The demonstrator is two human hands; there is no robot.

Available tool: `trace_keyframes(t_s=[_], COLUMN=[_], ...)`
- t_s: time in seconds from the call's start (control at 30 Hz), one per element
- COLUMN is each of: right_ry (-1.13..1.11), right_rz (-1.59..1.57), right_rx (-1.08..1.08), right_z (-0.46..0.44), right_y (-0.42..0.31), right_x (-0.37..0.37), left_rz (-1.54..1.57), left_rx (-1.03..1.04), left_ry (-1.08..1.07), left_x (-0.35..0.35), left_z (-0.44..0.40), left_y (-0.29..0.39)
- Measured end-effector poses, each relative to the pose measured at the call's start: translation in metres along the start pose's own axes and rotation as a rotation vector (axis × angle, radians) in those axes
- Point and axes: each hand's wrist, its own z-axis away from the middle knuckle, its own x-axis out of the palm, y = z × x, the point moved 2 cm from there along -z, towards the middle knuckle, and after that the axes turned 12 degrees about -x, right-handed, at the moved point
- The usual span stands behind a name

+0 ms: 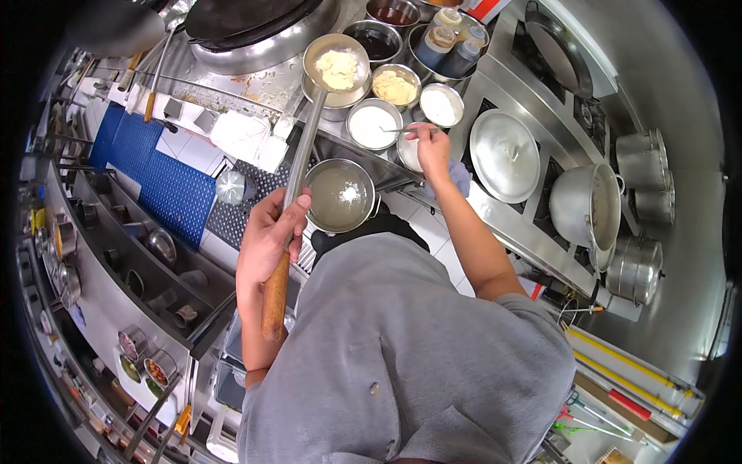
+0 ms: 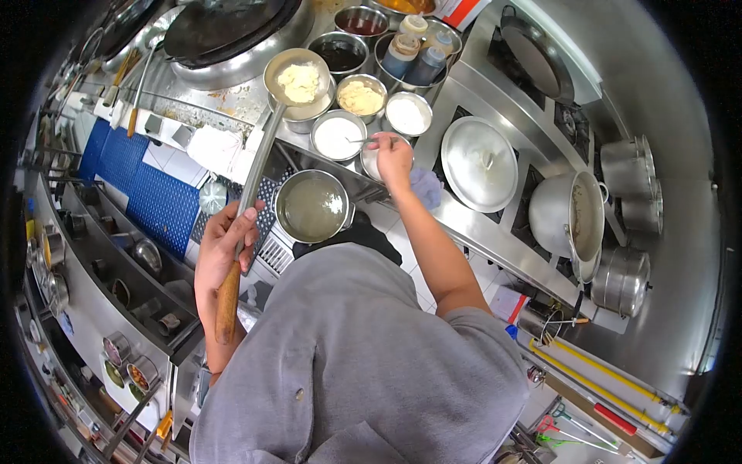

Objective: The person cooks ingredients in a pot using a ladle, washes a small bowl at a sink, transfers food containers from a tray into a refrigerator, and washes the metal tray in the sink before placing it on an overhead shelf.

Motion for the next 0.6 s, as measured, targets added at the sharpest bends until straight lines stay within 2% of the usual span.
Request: trace_keyframes(t_s=[0.27, 0.47, 0.53, 0.6], right_ry=[0.143, 0.245, 0.219, 0.188], right_rz=[-0.274, -0.384, -0.268, 0.197], right_rx=[0.167, 0.079, -0.105, -0.438], right_z=[0.012, 0.021, 0.022, 0.029], right_y=[-0.009, -0.075, -0.093, -0.118], right_x=[-0.024, -0.028, -0.014, -0.002], left_rz=[-0.059, -0.143, -0.180, -0.158], left_rx=[0.026, -0.016, -0.015, -0.019], left_ry=[-0.083, -0.167, -0.202, -0.253], left_x=[-0.021, -0.034, -0.038, -0.042], left_z=[-0.001, -0.002, -0.005, -0.011], left_y=[-0.006, -0.005, -0.005, -0.008])
